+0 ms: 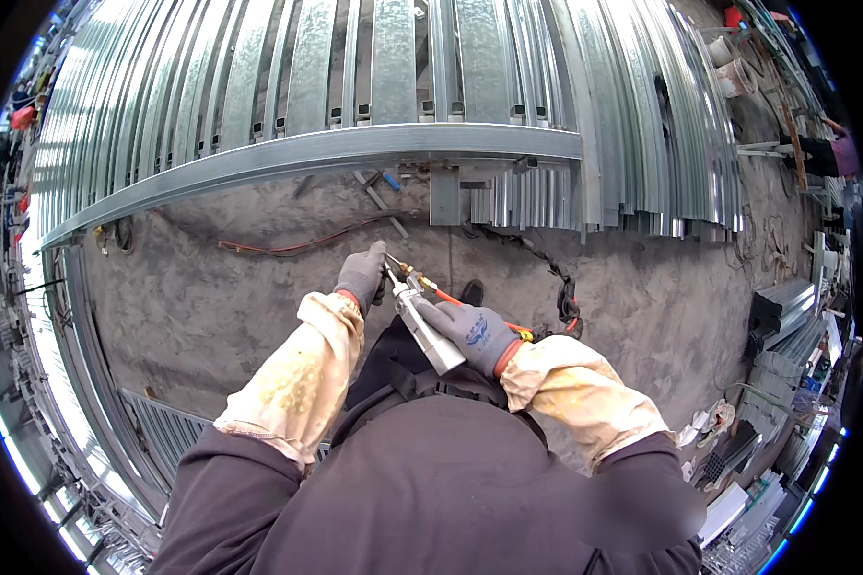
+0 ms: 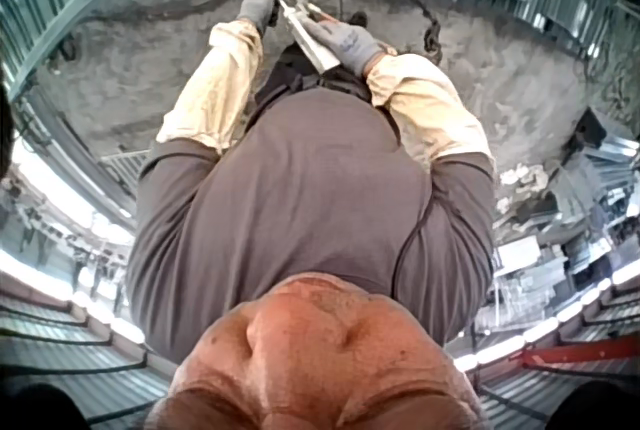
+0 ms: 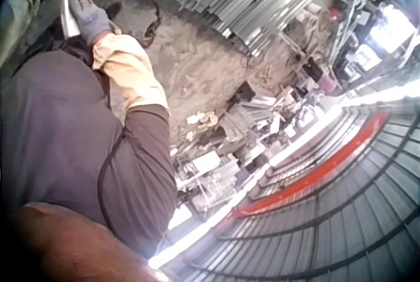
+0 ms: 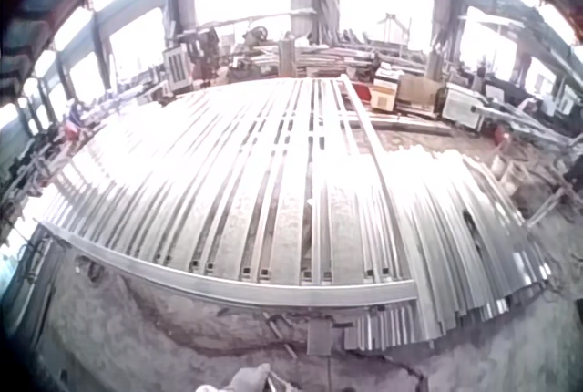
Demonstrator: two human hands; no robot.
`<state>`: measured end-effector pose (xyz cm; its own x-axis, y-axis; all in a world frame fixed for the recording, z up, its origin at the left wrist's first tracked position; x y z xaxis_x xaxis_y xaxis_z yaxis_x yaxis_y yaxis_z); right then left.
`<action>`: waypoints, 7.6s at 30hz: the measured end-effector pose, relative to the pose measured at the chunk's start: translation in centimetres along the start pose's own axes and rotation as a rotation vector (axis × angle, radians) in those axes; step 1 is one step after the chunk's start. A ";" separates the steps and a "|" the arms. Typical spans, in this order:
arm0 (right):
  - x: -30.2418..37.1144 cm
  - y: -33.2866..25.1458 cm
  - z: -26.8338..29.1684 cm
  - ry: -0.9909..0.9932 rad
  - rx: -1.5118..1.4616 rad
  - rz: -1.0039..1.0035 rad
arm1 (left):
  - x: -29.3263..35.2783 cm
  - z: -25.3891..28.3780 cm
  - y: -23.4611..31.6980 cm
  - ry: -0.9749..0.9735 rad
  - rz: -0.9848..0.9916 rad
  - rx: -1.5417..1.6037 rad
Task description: The person welds metal frame components using a handheld welding torch, creating bright sparks at the joints. They repeatedly position the torch, weld along seams, and adjust the frame while working in a workshop environment.
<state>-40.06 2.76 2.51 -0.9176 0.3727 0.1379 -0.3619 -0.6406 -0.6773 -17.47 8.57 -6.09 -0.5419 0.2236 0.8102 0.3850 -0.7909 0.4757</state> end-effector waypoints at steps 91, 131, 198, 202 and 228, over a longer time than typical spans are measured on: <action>20.8 14.8 63.6 1.197 -0.472 0.125 | -4.2 -17.8 15.7 1.009 -0.307 0.847; -31.7 25.6 35.7 -0.900 -0.748 -0.444 | -3.5 -23.0 14.5 1.273 -0.250 1.454; -32.5 25.9 33.0 -0.994 -0.594 -0.347 | -3.4 -22.4 13.7 1.321 -0.214 1.192; -32.4 25.9 33.2 -0.998 -0.574 -0.376 | -3.2 -22.4 14.2 1.303 -0.228 1.274; -31.7 26.1 33.9 -0.987 -0.575 -0.470 | -3.0 -22.4 14.5 1.315 -0.209 1.368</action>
<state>-25.98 -48.56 5.00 -0.5391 -0.3390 0.7710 -0.7941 -0.1005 -0.5994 -27.01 -16.32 -9.32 -0.5412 -0.7890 0.2908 0.1336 0.2608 0.9561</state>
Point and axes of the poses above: each hand's wrist, its own x-axis away from the middle knuckle, its own z-axis out of the back of the hand, y = z × x, the point moved 3 cm from there along -x, towards the middle knuckle, and after that the axes turned 13 degrees about y, right-handed, at the moved point
